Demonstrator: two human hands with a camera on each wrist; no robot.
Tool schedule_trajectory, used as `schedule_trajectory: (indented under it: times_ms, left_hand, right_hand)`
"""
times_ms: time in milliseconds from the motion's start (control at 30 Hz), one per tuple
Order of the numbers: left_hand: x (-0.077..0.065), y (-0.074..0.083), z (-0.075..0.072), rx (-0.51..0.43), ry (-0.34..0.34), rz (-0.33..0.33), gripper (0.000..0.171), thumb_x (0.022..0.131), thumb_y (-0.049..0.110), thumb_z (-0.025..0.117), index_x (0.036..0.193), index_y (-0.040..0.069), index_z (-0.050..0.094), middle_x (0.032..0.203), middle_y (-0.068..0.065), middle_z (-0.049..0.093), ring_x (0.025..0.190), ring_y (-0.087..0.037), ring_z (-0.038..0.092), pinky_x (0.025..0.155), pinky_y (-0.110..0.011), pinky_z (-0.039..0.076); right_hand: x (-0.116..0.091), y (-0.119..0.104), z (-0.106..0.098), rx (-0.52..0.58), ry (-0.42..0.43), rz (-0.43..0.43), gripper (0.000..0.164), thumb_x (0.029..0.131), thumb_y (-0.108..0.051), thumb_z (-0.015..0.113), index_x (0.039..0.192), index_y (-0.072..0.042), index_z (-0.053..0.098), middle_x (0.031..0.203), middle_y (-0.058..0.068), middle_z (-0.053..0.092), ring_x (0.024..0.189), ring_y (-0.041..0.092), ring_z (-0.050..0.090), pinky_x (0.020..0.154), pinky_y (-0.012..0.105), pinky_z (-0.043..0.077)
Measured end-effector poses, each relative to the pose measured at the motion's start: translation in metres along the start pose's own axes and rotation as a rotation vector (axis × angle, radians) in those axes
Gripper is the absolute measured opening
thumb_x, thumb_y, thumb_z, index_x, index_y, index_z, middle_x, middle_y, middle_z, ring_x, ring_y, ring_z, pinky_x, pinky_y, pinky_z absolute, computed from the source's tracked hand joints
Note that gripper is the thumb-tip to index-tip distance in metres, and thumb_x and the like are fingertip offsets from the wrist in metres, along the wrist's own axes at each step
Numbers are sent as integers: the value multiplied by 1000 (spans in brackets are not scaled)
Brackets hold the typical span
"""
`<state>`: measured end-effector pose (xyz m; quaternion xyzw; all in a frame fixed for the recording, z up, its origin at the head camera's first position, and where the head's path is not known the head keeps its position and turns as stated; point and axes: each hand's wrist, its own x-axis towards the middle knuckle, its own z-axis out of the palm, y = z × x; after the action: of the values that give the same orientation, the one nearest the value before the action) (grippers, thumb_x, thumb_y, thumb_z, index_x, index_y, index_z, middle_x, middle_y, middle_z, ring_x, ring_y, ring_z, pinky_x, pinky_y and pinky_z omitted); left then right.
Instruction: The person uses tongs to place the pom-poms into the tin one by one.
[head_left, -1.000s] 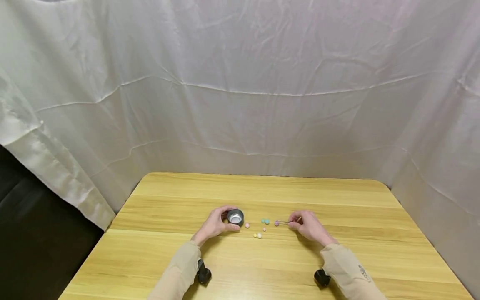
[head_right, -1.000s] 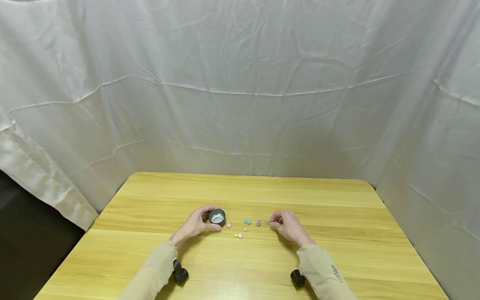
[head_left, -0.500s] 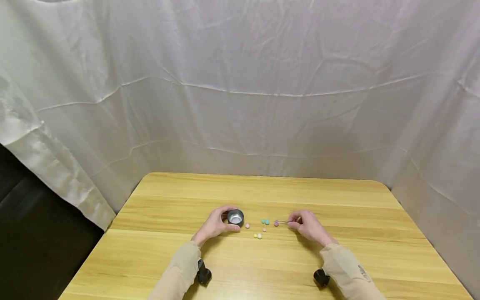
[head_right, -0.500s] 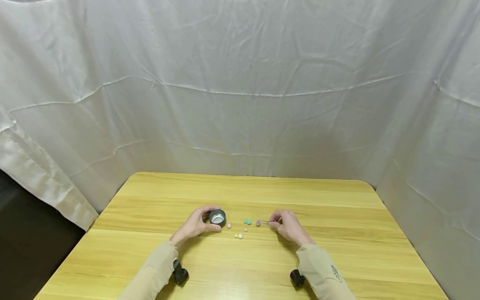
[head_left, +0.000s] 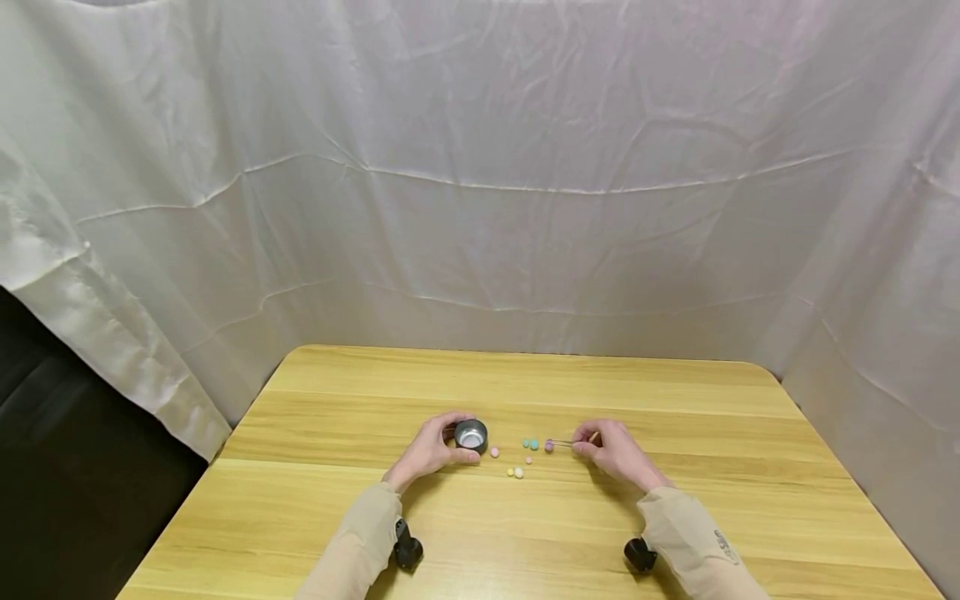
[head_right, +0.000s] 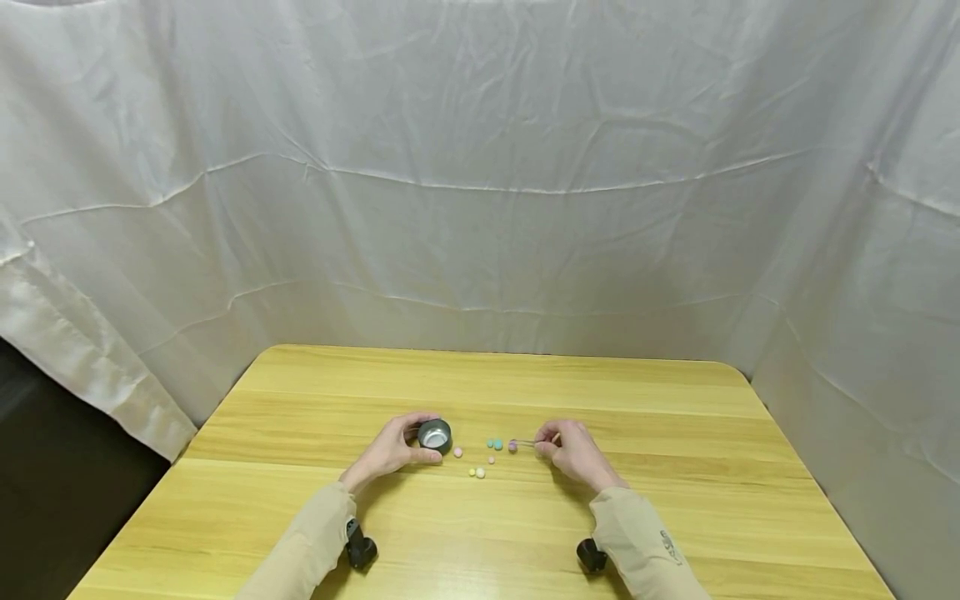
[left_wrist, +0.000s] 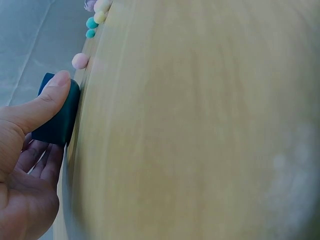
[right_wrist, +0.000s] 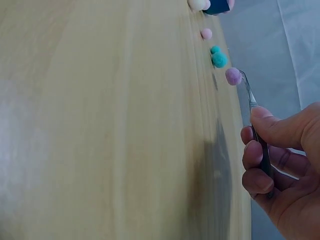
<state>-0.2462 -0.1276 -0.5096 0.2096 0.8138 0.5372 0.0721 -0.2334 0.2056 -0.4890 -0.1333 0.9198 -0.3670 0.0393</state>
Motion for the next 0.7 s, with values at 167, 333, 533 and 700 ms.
schedule_trajectory:
  times_ms: [167,333,533,700]
  left_hand:
    - [1,0,1,-3,1,-3,62,80,3,84,135,-6,57,129,-27,63,117,-42,64,102,-53,52]
    - [2,-2,1,0,1,-6,61,80,3,84,134,-6,57,129,-27,63,117,-41,64,103,-52,52]
    - [1,-2,0,-1,-3,-2,61,80,4,84,134,-5,57,129,-27,63,117,-42,64,102,-53,52]
    - [0,-1,1,5,4,-4,61,80,2,83,135,-6,57,129,-28,63,116,-42,64,101,-54,53]
  right_hand:
    - [0,-4,-1,2,1,-14,7,94,-6,69,88,-7,71,81,4,68,65,7,51,54,19,43]
    - [1,-8,-1,1,2,-19,6,94,-6,68,88,-8,71,82,4,69,64,7,51,53,19,43]
    - [2,-12,-1,22,-2,-29,6,94,-6,68,90,-5,71,82,6,68,62,8,50,50,19,41]
    - [3,-17,1,15,-1,-24,6,95,-6,67,91,-6,72,81,5,67,62,9,50,50,19,41]
